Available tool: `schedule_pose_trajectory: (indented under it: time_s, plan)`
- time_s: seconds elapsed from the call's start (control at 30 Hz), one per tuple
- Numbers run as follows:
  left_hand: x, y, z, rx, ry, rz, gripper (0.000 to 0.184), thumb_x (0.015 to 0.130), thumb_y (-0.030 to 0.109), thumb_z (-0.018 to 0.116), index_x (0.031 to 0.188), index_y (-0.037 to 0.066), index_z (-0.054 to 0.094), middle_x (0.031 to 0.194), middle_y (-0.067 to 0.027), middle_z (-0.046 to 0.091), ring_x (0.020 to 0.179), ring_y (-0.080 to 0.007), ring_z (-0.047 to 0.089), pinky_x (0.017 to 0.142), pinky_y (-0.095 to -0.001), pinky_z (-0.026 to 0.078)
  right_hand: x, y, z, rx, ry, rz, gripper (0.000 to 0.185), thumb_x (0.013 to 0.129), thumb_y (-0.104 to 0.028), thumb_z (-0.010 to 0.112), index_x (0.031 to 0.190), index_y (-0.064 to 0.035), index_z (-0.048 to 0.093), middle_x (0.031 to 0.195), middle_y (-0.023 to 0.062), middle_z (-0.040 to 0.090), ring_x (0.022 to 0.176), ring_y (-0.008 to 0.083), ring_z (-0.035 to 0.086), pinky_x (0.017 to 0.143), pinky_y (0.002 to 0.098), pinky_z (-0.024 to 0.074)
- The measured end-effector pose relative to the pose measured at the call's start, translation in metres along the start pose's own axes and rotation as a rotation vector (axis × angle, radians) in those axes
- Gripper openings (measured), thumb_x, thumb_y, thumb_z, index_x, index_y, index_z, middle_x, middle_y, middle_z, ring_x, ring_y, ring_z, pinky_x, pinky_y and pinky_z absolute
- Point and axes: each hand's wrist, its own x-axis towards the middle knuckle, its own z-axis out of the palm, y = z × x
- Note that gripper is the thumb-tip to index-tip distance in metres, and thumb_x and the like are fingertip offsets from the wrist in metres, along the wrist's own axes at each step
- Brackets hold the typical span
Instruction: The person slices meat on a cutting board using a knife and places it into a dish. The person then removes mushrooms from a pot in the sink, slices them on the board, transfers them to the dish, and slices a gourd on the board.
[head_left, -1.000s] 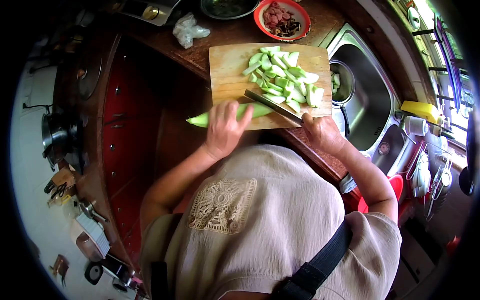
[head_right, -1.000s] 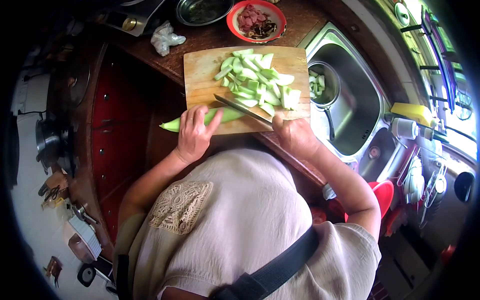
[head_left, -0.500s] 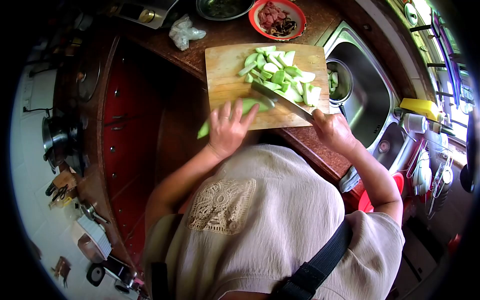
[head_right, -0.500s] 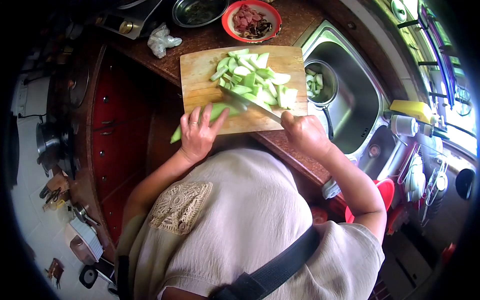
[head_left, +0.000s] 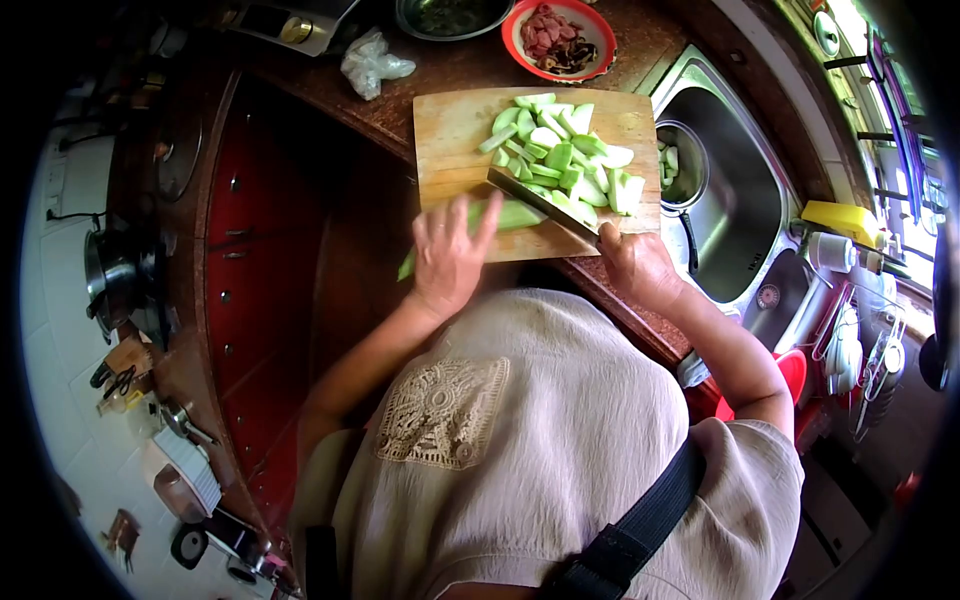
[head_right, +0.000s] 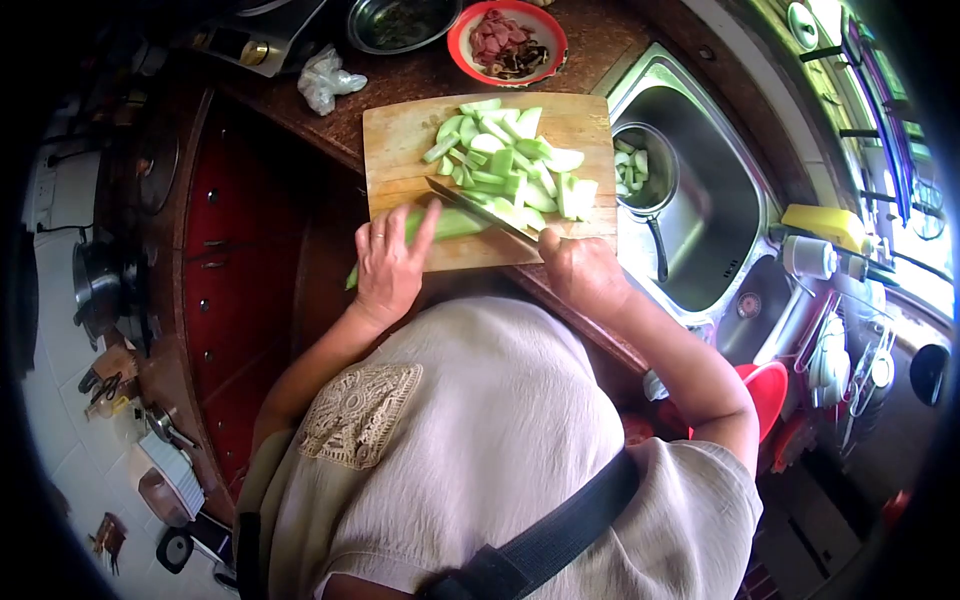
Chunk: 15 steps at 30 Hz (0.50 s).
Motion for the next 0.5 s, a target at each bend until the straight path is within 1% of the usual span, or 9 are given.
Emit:
schedule_pose_trajectory:
  time_s: [0.03, 0.13, 0.23, 0.4, 0.5]
  plan:
    - [0.000, -0.004, 0.000, -0.016, -0.033, -0.013, 0.058, 0.083, 0.012, 0.057, 0.140, 0.016, 0.048, 0.111, -0.0130, 0.052, 0.100, -0.0285, 0.053, 0.083, -0.0421, 0.042, 0.001, 0.000, -0.001, 0.008, 0.017, -0.011, 0.008, 0.078, -0.004, 0.053, 0.085, -0.0012, 0.049, 0.056, 0.0171, 0.057, 0.053, 0.0380, 0.061, 0.051, 0.0480, 0.0478]
    - [-0.001, -0.010, 0.001, -0.087, -0.124, 0.036, 0.058, 0.082, 0.010, 0.060, 0.138, 0.019, 0.050, 0.104, -0.0121, 0.052, 0.095, -0.0273, 0.054, 0.079, -0.0404, 0.043, 0.002, 0.002, -0.009, 0.030, 0.070, -0.039, 0.009, 0.078, -0.004, 0.055, 0.085, -0.0022, 0.050, 0.056, 0.0168, 0.057, 0.054, 0.0376, 0.061, 0.051, 0.0477, 0.0479]
    - [0.008, -0.011, -0.002, -0.043, -0.029, 0.068, 0.056, 0.081, 0.012, 0.063, 0.136, 0.022, 0.054, 0.100, -0.0109, 0.052, 0.093, -0.0260, 0.054, 0.076, -0.0393, 0.042, 0.003, 0.005, -0.017, 0.037, 0.098, -0.049, 0.009, 0.078, -0.004, 0.057, 0.084, -0.0035, 0.050, 0.055, 0.0160, 0.057, 0.052, 0.0369, 0.060, 0.049, 0.0469, 0.0475]
    - [0.006, -0.013, 0.007, -0.061, 0.064, 0.080, 0.053, 0.078, 0.015, 0.066, 0.130, 0.025, 0.061, 0.103, -0.0092, 0.052, 0.093, -0.0249, 0.053, 0.079, -0.0394, 0.041, -0.008, 0.004, -0.035, 0.017, 0.080, -0.006, 0.011, 0.080, -0.005, 0.059, 0.082, -0.0045, 0.049, 0.053, 0.0156, 0.054, 0.050, 0.0370, 0.059, 0.046, 0.0465, 0.0459]
    - [0.004, -0.013, 0.009, -0.097, 0.094, 0.086, 0.052, 0.077, 0.016, 0.067, 0.127, 0.026, 0.063, 0.104, -0.0088, 0.053, 0.094, -0.0247, 0.053, 0.081, -0.0399, 0.041, -0.017, 0.004, -0.041, 0.061, 0.059, -0.015, 0.013, 0.081, -0.006, 0.060, 0.082, -0.0038, 0.048, 0.053, 0.0173, 0.053, 0.051, 0.0385, 0.058, 0.048, 0.0490, 0.0455]
